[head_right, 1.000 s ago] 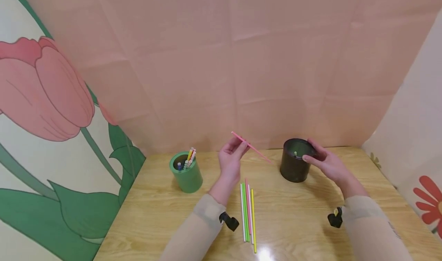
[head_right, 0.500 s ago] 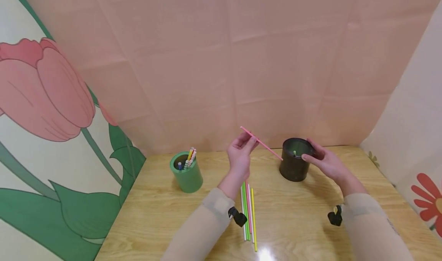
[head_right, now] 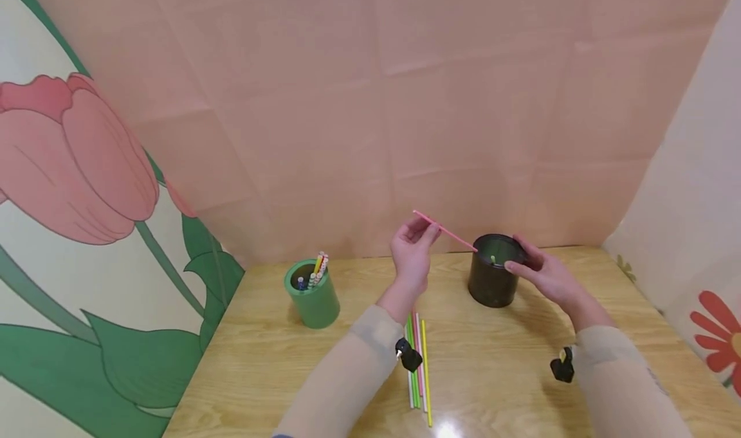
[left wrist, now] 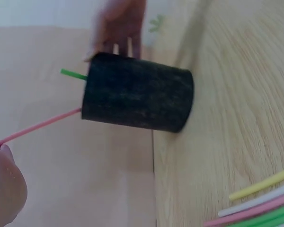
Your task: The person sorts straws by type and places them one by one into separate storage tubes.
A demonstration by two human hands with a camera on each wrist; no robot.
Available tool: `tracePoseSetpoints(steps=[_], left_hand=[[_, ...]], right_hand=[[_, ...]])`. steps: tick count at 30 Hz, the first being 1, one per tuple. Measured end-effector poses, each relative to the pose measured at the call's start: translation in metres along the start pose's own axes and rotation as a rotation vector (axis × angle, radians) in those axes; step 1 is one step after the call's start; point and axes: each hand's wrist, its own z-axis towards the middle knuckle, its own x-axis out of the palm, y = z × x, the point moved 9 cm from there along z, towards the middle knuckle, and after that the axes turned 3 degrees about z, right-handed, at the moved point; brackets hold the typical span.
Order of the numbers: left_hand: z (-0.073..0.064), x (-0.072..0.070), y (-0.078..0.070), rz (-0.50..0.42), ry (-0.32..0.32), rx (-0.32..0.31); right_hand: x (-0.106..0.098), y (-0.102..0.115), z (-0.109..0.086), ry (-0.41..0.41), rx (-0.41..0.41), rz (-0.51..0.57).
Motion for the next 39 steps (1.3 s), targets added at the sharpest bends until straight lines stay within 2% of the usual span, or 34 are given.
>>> tracePoseSetpoints(steps=[4, 10, 16, 19, 24, 26, 30, 39], left_hand=[[-0.002, 0.009, 0.007, 0.097, 0.015, 0.016], [-0.008, 0.023, 0.016, 0.126, 0.04, 0.023], [-0.011, 0.037, 0.026, 0.239, 0.085, 0.029], [-0.011, 0.039, 0.035, 0.36, 0.078, -0.024], [-0.015, 0.033, 0.051, 0.675, 0.036, -0.191], [-0.018, 0.029, 0.055, 0.731, 0.029, -0.241], [-0.02, 0.021, 0.058, 0.739, 0.028, -0.273], [-0.017, 0.007, 0.055, 0.731, 0.047, -0.244]], right_hand=[[-0.001, -0.002, -0.002, -0.016, 0.002, -0.025], [-0.001, -0.002, -0.004, -0.029, 0.004, -0.049], [0.0, -0.003, -0.003, -0.017, 0.02, -0.035], [0.0, -0.004, -0.003, -0.017, 0.018, -0.04], [-0.001, -0.004, -0.002, -0.025, 0.009, -0.035], [0.0, -0.003, -0.001, -0.028, 0.004, -0.026], [0.0, -0.002, -0.001, -0.033, -0.005, -0.012], [0.0, -0.003, -0.004, -0.027, -0.01, -0.017]])
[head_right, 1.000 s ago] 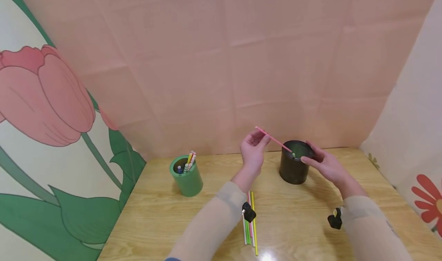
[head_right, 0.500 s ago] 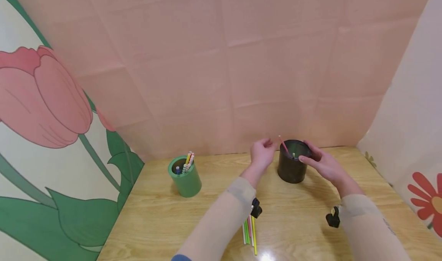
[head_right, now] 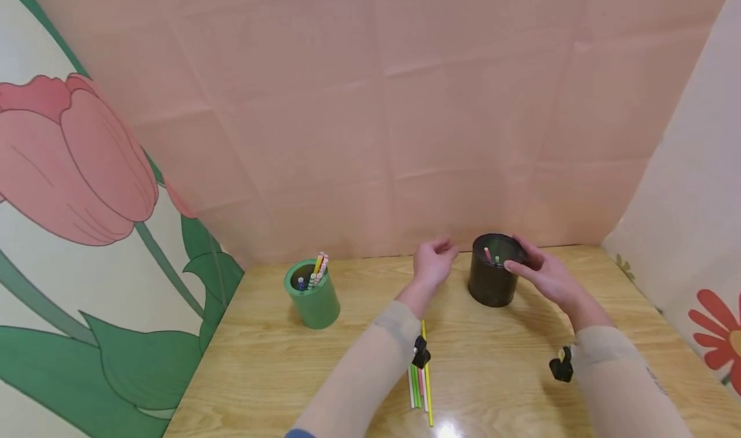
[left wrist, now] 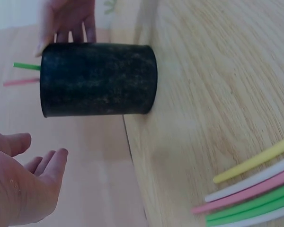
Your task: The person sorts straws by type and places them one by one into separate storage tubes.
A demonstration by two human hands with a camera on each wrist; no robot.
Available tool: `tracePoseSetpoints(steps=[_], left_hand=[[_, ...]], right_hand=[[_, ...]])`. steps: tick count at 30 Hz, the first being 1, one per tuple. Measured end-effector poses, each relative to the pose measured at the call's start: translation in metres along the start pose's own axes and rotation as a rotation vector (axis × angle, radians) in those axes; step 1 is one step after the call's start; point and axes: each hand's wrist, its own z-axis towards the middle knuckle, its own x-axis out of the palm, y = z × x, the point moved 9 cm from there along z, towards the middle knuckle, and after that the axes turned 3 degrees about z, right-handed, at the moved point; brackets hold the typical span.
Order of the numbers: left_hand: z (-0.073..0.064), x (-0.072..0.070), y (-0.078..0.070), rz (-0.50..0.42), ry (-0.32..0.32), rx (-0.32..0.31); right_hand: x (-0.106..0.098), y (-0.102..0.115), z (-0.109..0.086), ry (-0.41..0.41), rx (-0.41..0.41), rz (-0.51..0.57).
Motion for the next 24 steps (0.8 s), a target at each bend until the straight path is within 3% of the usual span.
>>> tracePoseSetpoints(steps=[8, 15, 22, 24], left_hand=[[0.001, -0.009, 0.004, -0.021, -0.003, -0.005], [0.007, -0.021, 0.011, 0.017, 0.016, 0.011], [0.006, -0.045, 0.029, 0.045, 0.037, -0.019], [0.003, -0.05, 0.038, -0.006, 0.055, -0.051]], right_hand=[[-0.002, -0.002, 0.002, -0.006, 0.004, -0.004], [-0.003, 0.002, 0.003, -0.013, -0.013, -0.011], [-0.003, 0.004, 0.0, -0.025, -0.018, -0.045], [-0.004, 0.004, -0.002, -0.028, -0.015, -0.044]])
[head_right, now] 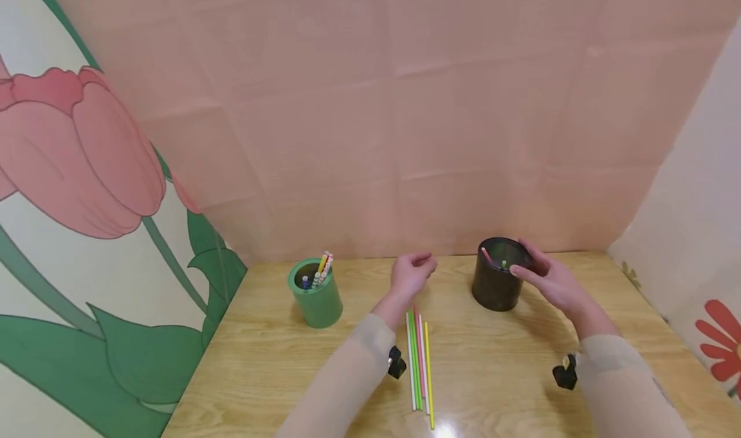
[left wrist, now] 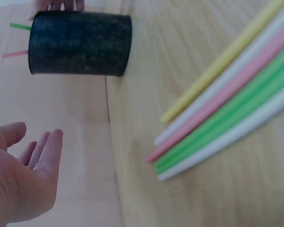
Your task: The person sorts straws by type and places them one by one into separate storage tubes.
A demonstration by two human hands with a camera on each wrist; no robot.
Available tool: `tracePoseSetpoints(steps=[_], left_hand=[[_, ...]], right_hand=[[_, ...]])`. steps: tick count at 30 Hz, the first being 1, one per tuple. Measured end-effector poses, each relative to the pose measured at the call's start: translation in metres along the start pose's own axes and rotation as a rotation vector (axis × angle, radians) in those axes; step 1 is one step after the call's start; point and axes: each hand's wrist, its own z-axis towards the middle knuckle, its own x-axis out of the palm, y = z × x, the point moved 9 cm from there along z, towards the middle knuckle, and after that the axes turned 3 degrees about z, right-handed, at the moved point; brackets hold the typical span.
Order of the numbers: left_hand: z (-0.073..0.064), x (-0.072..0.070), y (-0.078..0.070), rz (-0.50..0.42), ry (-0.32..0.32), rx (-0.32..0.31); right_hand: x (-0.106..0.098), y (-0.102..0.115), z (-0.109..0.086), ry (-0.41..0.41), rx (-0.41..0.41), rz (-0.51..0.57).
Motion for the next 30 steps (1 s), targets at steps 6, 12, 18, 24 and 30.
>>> tracePoseSetpoints(steps=[6, 12, 18, 24, 30], left_hand=[[-0.014, -0.015, 0.033, -0.168, 0.063, -0.098], [-0.028, -0.029, 0.06, -0.338, 0.098, -0.17], [-0.039, -0.043, 0.066, -0.309, 0.125, -0.165], [-0.051, -0.053, 0.068, -0.246, 0.139, -0.152], [-0.063, -0.059, 0.071, -0.179, 0.155, -0.143]], right_hand=[[0.001, -0.002, -0.001, 0.007, 0.004, 0.025], [0.002, -0.004, 0.0, 0.019, 0.014, 0.036], [0.002, -0.007, 0.0, 0.029, 0.024, 0.042], [0.003, -0.012, 0.001, 0.035, 0.033, 0.034], [0.003, -0.01, 0.004, 0.035, 0.027, 0.028]])
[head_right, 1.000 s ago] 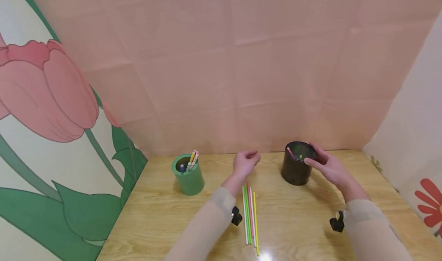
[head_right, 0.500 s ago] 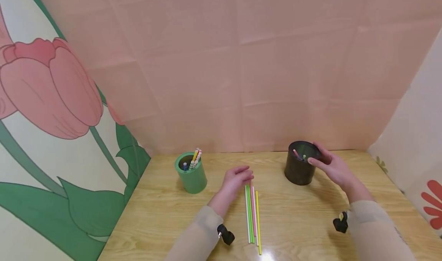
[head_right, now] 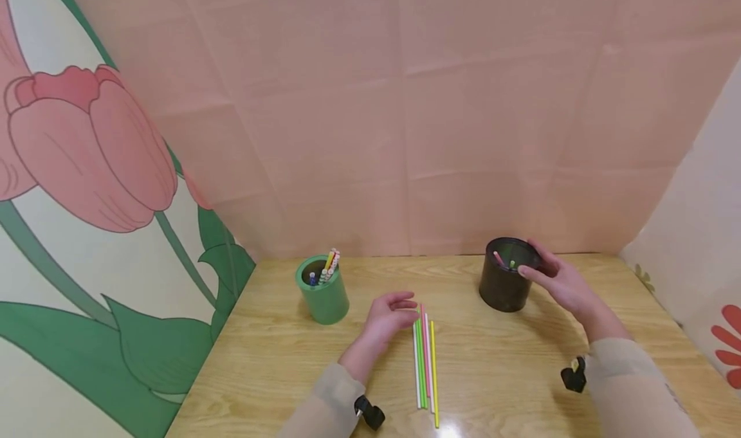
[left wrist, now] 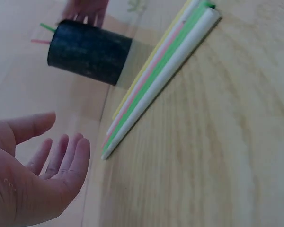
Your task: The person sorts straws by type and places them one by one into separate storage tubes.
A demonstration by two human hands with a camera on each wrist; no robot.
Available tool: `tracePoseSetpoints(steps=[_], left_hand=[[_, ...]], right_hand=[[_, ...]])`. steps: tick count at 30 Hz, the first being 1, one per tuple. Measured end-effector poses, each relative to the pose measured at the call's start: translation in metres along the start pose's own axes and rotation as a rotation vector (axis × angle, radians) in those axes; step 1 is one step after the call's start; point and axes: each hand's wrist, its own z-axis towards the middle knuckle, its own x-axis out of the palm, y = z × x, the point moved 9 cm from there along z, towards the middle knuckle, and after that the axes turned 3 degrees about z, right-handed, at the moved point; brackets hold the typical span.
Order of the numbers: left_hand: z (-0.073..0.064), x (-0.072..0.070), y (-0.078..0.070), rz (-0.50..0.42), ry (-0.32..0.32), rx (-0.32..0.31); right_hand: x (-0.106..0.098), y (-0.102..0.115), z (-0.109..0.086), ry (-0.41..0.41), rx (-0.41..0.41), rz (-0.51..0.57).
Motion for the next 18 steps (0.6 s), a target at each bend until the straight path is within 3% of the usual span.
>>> tracePoseSetpoints(steps=[5, 13, 18], left_hand=[[-0.006, -0.004, 0.006, 0.041, -0.015, -0.039], [-0.01, -0.013, 0.015, 0.158, -0.034, -0.042], [-0.013, -0.013, 0.024, 0.168, -0.047, -0.093]], right_hand=[[-0.001, 0.001, 0.0, 0.002, 0.011, -0.01], [-0.001, 0.002, -0.001, 0.002, 0.014, -0.009], [-0.001, 0.0, -0.001, 0.001, 0.01, 0.005]])
